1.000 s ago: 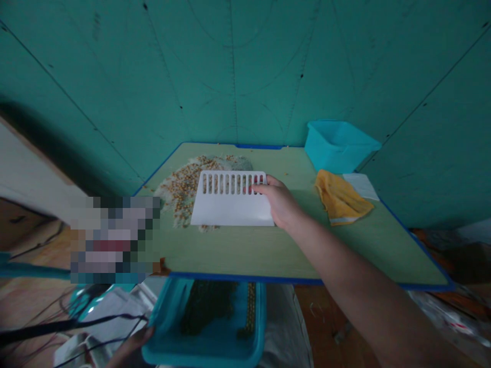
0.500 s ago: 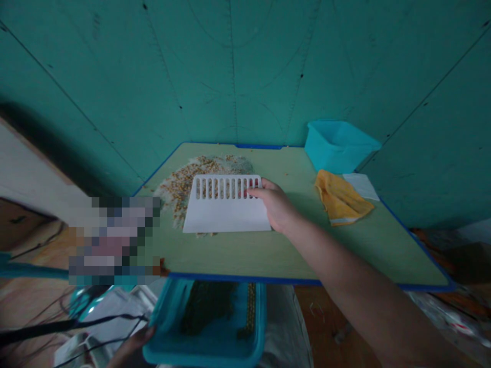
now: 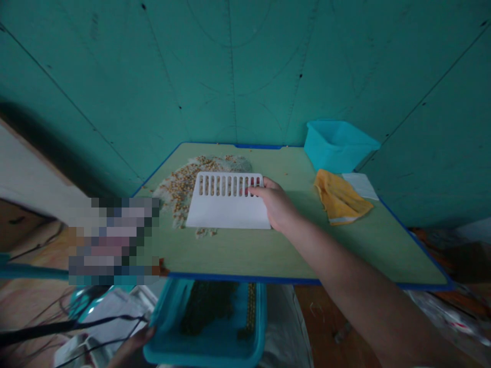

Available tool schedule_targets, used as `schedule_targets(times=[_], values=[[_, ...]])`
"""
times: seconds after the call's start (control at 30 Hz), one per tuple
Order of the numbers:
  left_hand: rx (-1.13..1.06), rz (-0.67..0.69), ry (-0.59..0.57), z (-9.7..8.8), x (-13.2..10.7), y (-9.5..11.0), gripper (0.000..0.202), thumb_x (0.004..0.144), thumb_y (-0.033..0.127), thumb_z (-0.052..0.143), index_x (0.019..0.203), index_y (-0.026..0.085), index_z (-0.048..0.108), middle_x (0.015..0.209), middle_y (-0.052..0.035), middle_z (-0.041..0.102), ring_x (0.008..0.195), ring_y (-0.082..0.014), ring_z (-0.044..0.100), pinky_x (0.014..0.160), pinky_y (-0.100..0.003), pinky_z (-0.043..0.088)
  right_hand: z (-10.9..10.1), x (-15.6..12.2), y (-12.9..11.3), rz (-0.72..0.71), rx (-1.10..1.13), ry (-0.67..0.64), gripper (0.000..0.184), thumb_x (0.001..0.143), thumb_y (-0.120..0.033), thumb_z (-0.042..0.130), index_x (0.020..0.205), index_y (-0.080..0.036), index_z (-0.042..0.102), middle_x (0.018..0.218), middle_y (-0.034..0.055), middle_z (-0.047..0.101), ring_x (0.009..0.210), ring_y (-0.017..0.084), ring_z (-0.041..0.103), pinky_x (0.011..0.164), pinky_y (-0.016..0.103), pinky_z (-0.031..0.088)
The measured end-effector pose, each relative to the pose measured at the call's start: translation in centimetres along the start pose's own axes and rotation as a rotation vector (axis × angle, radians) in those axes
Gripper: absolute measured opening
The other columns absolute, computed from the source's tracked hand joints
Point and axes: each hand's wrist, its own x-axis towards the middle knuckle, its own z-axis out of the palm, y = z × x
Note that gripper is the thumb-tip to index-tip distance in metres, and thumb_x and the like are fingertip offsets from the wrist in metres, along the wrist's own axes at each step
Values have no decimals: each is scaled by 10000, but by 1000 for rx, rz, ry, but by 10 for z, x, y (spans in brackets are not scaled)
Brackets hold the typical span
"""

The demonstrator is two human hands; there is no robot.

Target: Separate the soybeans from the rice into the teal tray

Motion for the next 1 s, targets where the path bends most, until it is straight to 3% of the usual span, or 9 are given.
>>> schedule_targets(times=[0.1,0.17,0.27,0.47,0.77,1.0], values=[[1,29,-116,10,-13,-1,281,633,280,697,913,264,719,1094,-19,696,1234,-324,394,1041,-433,269,0,0,2,12,1,-10,201,600,-117,585,784,-196,574,618,-22,630,574,153,574,607,302,428],[13,41,-176,17,-23,-2,292,701,256,641,989,261,692,1116,-4,685,1239,-290,395,1062,-386,231,0,0,3,20,0,-17,205,598,-117,583,789,-190,577,607,-24,627,564,150,574,600,297,428],[10,47,-186,23,-29,-2,277,709,266,639,981,264,694,1075,9,703,1224,-272,419,1069,-353,216,1,0,3,38,8,-24,217,591,-115,588,796,-186,580,589,-29,621,546,142,567,598,294,429],[-47,44,-206,31,-26,1,207,694,228,650,875,293,728,1060,16,709,1197,-302,448,1051,-422,255,3,-2,5,59,28,-38,211,577,-111,601,775,-180,581,599,-22,636,544,137,566,598,289,425],[-72,21,-212,23,-24,-2,227,726,234,606,910,309,715,1102,24,690,1215,-297,427,1053,-428,254,7,-7,7,91,10,-99,207,601,-127,597,796,-189,572,626,-21,630,585,147,576,615,301,429],[14,43,-218,27,-24,1,121,707,278,634,755,305,742,1115,25,685,1197,-311,448,1045,-426,273,9,-11,6,131,15,-122,199,625,-122,585,813,-187,577,629,-21,624,575,140,571,614,297,430]])
